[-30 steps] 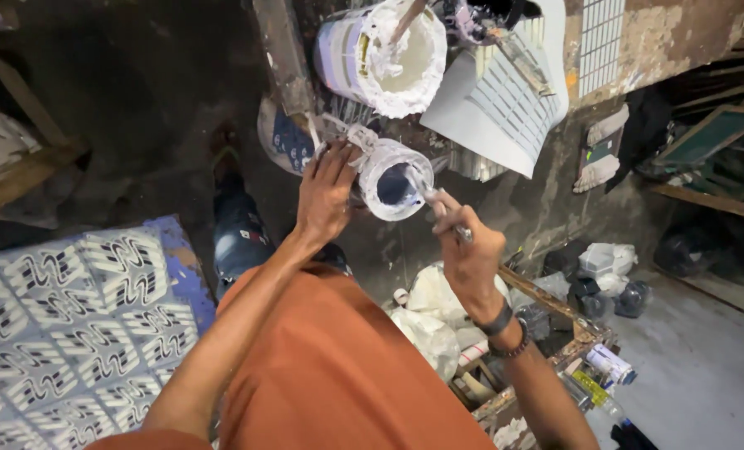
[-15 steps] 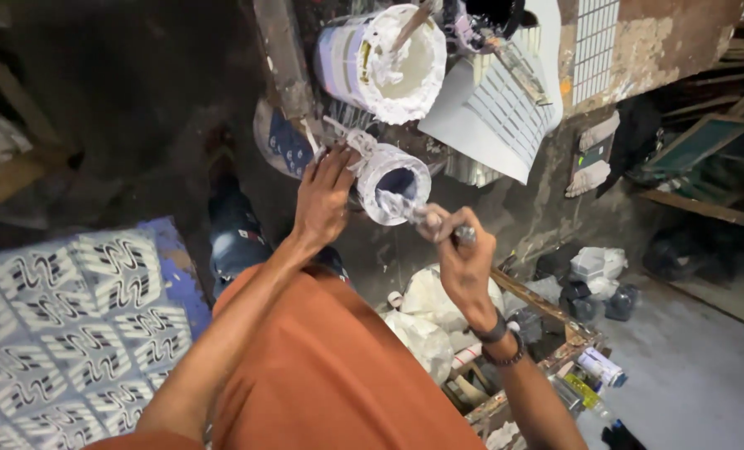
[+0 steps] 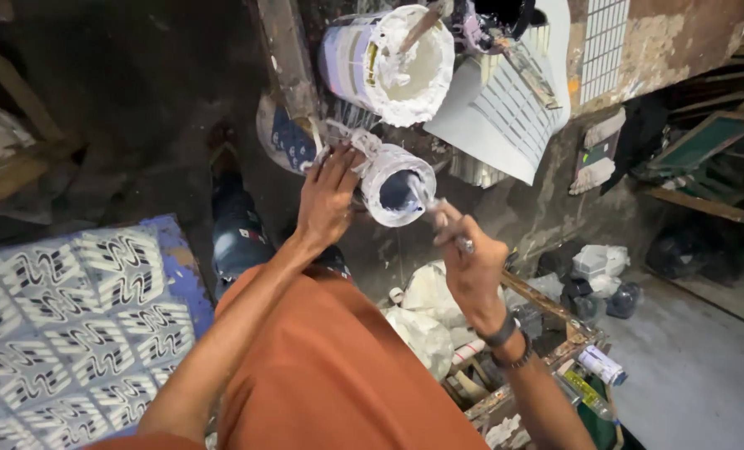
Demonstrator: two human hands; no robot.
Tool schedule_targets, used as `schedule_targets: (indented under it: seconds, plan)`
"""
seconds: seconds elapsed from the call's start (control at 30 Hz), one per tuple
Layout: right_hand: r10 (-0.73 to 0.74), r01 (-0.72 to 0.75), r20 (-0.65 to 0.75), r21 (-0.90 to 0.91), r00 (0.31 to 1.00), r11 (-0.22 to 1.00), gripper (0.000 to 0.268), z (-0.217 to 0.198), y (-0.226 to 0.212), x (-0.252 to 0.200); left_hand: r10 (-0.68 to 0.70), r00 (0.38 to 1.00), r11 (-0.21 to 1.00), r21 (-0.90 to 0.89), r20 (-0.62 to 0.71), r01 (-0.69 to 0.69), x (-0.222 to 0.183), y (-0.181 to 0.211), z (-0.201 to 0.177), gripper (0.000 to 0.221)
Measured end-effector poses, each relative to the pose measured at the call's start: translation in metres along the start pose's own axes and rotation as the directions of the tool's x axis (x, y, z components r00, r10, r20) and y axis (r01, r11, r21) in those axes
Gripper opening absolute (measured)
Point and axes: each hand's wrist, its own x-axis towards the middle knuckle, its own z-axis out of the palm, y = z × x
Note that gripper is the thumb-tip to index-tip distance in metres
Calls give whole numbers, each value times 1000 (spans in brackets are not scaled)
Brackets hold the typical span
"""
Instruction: Mixing and preparing screen printing ink in a container using a spatula.
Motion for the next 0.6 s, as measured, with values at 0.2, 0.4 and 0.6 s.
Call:
schedule_targets:
  seconds: [0.2, 0.4, 0.6]
  plan:
    - [28, -38, 65, 149, 998, 988, 15, 1, 3, 13, -40, 999, 997, -65, -27, 39, 0, 5, -2, 93]
    - [5, -5, 59, 7, 998, 1000, 15, -9, 9, -8, -63, 998, 994, -87, 9, 64, -5, 5, 6, 94]
    - [47, -52, 22, 296, 999, 954, 12, 3, -3, 11, -13, 1000, 996, -93, -18, 11, -2, 0, 5, 92]
